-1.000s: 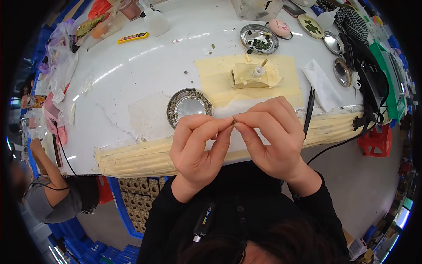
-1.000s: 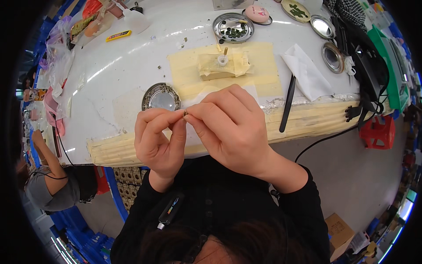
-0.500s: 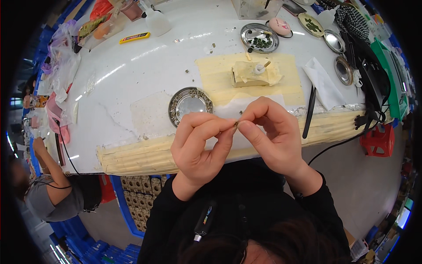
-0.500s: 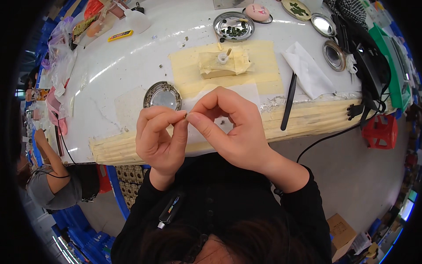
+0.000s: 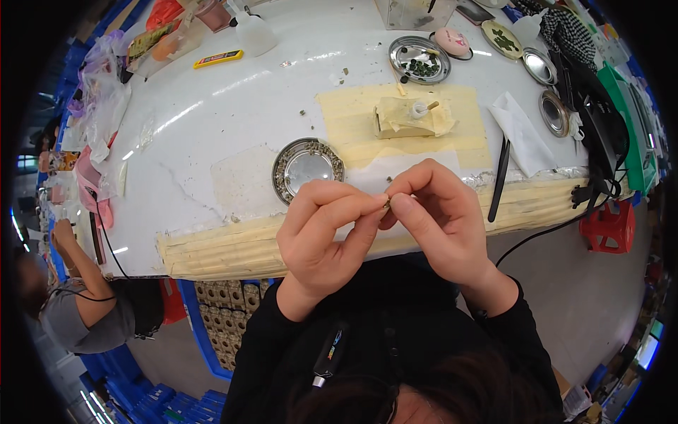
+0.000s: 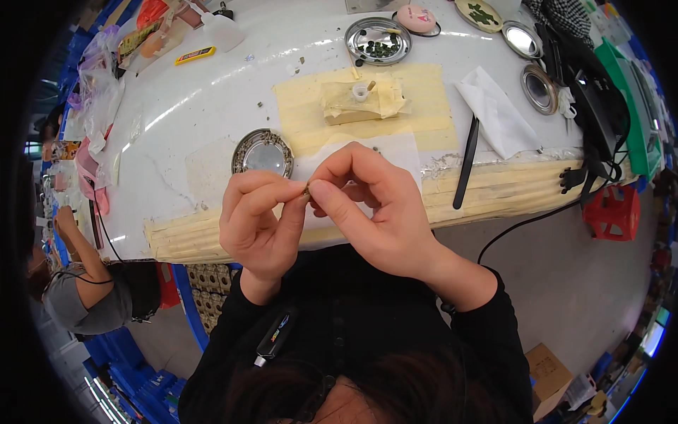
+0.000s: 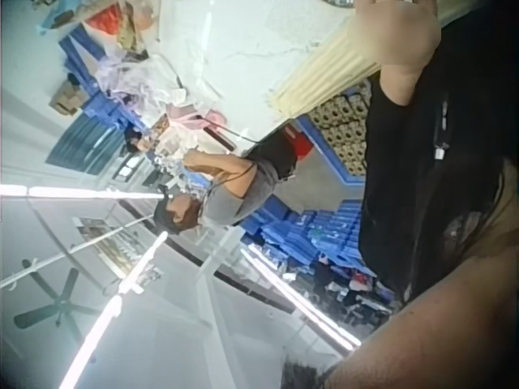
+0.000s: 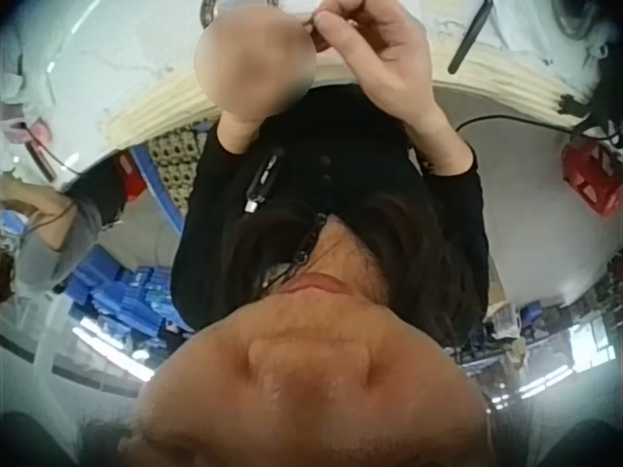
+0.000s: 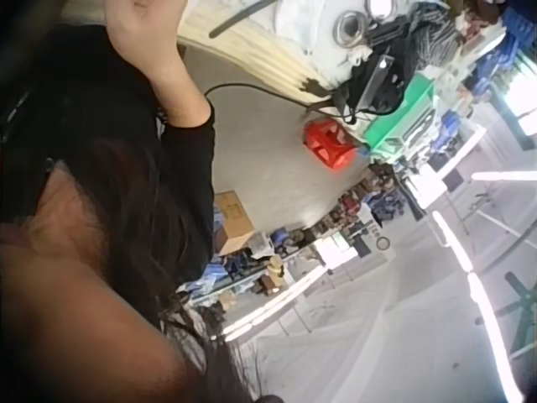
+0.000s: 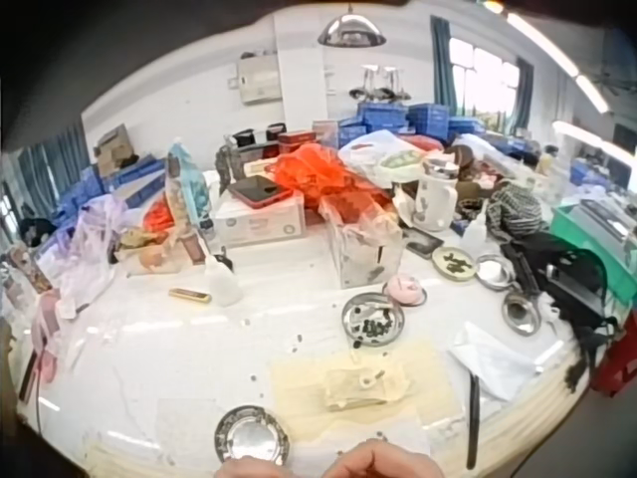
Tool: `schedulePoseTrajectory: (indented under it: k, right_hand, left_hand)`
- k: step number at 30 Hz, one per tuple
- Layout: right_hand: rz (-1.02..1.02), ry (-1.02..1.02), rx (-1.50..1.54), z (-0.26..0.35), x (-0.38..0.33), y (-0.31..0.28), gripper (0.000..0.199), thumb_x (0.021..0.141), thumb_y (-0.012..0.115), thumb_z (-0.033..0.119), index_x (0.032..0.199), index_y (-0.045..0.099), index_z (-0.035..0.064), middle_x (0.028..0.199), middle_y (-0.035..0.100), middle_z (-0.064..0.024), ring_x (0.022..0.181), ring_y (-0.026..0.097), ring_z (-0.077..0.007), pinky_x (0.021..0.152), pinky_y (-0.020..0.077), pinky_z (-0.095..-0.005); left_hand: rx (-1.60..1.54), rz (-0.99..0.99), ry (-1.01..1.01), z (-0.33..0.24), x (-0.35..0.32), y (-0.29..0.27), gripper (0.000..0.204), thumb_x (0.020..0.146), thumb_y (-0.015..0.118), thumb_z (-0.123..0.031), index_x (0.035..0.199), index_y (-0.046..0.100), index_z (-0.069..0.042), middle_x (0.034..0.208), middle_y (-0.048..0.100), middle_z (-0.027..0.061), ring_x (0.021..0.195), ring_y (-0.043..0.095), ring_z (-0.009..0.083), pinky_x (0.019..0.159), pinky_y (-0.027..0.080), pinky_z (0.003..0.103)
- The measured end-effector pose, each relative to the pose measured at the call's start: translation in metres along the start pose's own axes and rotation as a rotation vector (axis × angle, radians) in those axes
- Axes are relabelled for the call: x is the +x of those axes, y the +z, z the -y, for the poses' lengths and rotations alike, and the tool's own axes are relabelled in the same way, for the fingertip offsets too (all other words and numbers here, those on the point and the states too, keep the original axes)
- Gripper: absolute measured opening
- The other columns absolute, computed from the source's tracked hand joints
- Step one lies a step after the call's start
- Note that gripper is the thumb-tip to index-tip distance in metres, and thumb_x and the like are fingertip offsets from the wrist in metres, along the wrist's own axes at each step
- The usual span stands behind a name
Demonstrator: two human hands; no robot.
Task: Assembling or inspecting tiny mechanical components at a workbench.
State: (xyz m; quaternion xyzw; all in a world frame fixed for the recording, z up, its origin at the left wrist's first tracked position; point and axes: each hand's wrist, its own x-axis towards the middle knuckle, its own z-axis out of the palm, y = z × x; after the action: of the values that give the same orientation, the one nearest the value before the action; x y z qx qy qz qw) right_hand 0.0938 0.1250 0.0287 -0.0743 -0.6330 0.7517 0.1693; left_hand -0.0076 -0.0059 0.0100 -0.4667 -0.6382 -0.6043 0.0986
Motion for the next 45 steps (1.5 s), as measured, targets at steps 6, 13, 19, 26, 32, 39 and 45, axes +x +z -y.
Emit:
schedulePoseTrajectory:
  k: [6,13,19,26,32,39,45]
  right_hand:
    - [-0.033,-0.122,-0.175,-0.006,-0.002,-0.001,0.012,0.098,0.055,0.01,0.102,0.056,-0.0009,0.09,0.063,-0.0053,0.08,0.064,-0.0106,0.075,0.0535,-0.0238]
    - [0.056,0.175,0.296,-0.003,-0.001,-0.001,0.012,0.098,0.055,0.01,0.102,0.056,-0.0016,0.09,0.063,-0.0058,0.081,0.066,-0.0114,0.074,0.0551,-0.0252]
    - [-0.117,-0.483,-0.67,-0.01,-0.006,0.002,0.01,0.095,0.057,0.003,0.103,0.056,-0.003,0.088,0.066,-0.0068,0.081,0.066,-0.0114,0.073,0.0552,-0.0249]
    - [0.039,0.144,0.337,-0.007,0.0,-0.002,0.013,0.098,0.057,0.01,0.102,0.056,-0.0022,0.091,0.064,-0.0051,0.085,0.065,-0.0103,0.075,0.0546,-0.0237]
    - [0.072,0.169,0.326,-0.011,0.001,-0.003,0.017,0.099,0.055,0.016,0.102,0.056,-0.0015,0.091,0.064,-0.006,0.083,0.067,-0.0117,0.075,0.056,-0.0251]
    - [0.123,0.339,0.568,-0.014,0.003,-0.007,0.016,0.098,0.058,0.016,0.1,0.06,-0.0006,0.088,0.067,-0.0067,0.081,0.068,-0.0118,0.074,0.0571,-0.025]
    - [-0.083,0.086,0.209,-0.008,-0.001,0.005,0.012,0.095,0.061,0.008,0.1,0.062,-0.002,0.087,0.068,-0.008,0.078,0.069,-0.0136,0.071,0.057,-0.0249]
  left_hand:
    - [0.115,-0.003,0.064,-0.003,-0.001,0.004,0.025,0.072,0.076,0.008,0.094,0.071,-0.002,0.086,0.063,0.0074,0.072,0.061,0.0173,0.06,0.048,0.026]
    - [-0.066,0.003,-0.025,-0.001,0.001,-0.001,0.024,0.071,0.076,0.008,0.093,0.071,-0.001,0.084,0.064,0.0076,0.073,0.061,0.018,0.06,0.048,0.027]
    - [0.246,-0.032,0.128,-0.004,-0.001,0.008,0.025,0.07,0.076,0.009,0.092,0.071,-0.001,0.084,0.064,0.0075,0.072,0.06,0.0188,0.06,0.048,0.028]
    - [-0.096,-0.003,-0.066,0.004,-0.001,-0.001,0.024,0.071,0.076,0.008,0.092,0.072,-0.002,0.084,0.063,0.0066,0.073,0.06,0.0175,0.061,0.047,0.026]
    - [-0.07,-0.002,-0.062,0.003,-0.002,0.0,0.019,0.074,0.075,0.006,0.091,0.072,-0.002,0.085,0.063,0.0067,0.073,0.06,0.0163,0.062,0.047,0.026]
    - [-0.281,0.06,-0.183,0.006,0.0,-0.005,0.018,0.076,0.075,0.006,0.093,0.071,-0.001,0.086,0.063,0.0066,0.073,0.061,0.0159,0.062,0.047,0.025]
    - [0.097,-0.009,0.067,0.0,-0.001,0.001,0.025,0.07,0.076,0.009,0.093,0.071,0.0,0.084,0.063,0.0077,0.072,0.061,0.0192,0.06,0.048,0.028]
